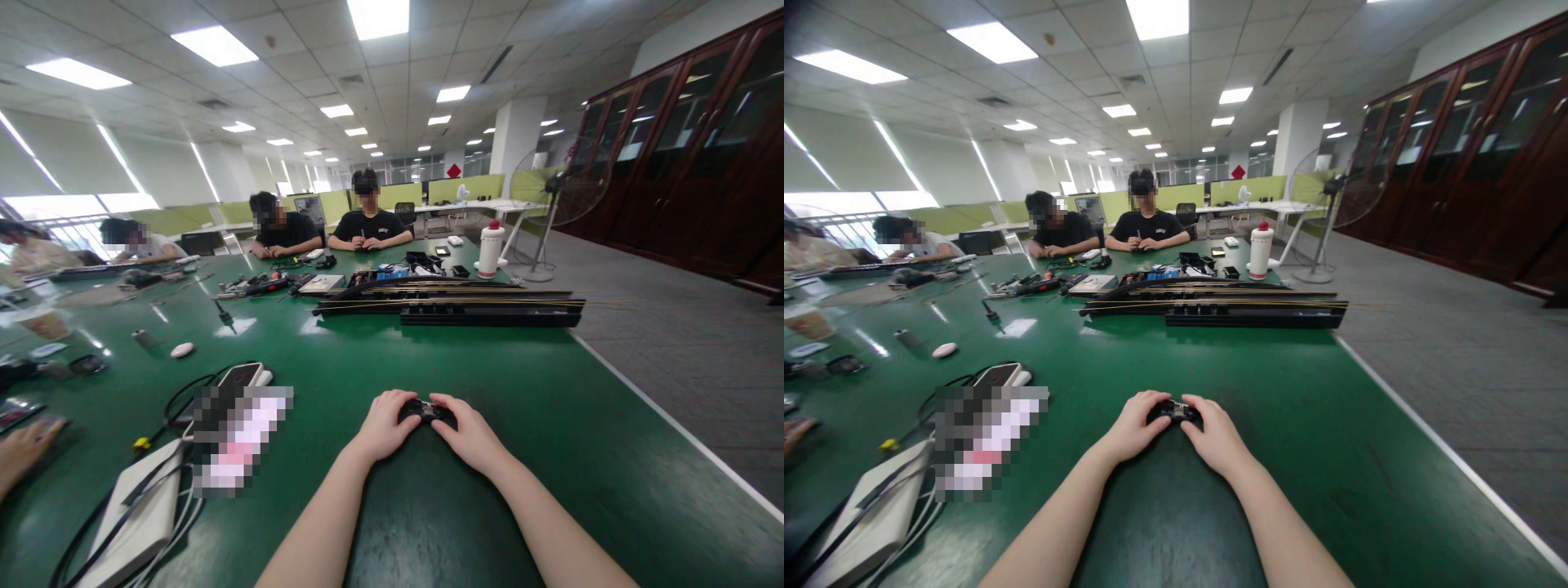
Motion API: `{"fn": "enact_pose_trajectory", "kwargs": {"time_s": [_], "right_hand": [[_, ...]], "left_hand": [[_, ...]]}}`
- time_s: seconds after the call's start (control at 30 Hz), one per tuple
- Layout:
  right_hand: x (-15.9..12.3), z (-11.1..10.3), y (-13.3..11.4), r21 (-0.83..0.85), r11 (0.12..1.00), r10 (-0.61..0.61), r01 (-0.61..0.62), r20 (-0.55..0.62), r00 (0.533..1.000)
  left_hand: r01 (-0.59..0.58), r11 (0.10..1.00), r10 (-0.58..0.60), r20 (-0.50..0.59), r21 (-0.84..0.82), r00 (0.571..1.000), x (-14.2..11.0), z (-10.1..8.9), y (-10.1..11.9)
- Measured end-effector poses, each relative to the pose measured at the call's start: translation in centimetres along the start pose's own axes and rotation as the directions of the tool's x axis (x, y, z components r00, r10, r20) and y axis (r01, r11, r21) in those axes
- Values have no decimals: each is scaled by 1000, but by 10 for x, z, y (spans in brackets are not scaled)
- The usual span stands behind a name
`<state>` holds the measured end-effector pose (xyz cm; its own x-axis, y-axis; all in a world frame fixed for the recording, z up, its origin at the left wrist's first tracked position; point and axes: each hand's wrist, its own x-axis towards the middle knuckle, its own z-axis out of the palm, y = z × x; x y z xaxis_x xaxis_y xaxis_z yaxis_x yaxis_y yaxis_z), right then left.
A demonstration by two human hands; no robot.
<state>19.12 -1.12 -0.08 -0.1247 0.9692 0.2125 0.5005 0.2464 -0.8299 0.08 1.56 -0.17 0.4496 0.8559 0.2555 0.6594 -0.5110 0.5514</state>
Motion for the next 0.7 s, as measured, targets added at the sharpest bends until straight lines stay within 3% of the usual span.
{"fn": "enact_pose_trajectory", "kwargs": {"time_s": [0.7], "right_hand": [[0,-2,0,0,1000,1,-1,24,1000]], "left_hand": [[11,1000,-11,3,-14,1000,1,2,-3]]}}
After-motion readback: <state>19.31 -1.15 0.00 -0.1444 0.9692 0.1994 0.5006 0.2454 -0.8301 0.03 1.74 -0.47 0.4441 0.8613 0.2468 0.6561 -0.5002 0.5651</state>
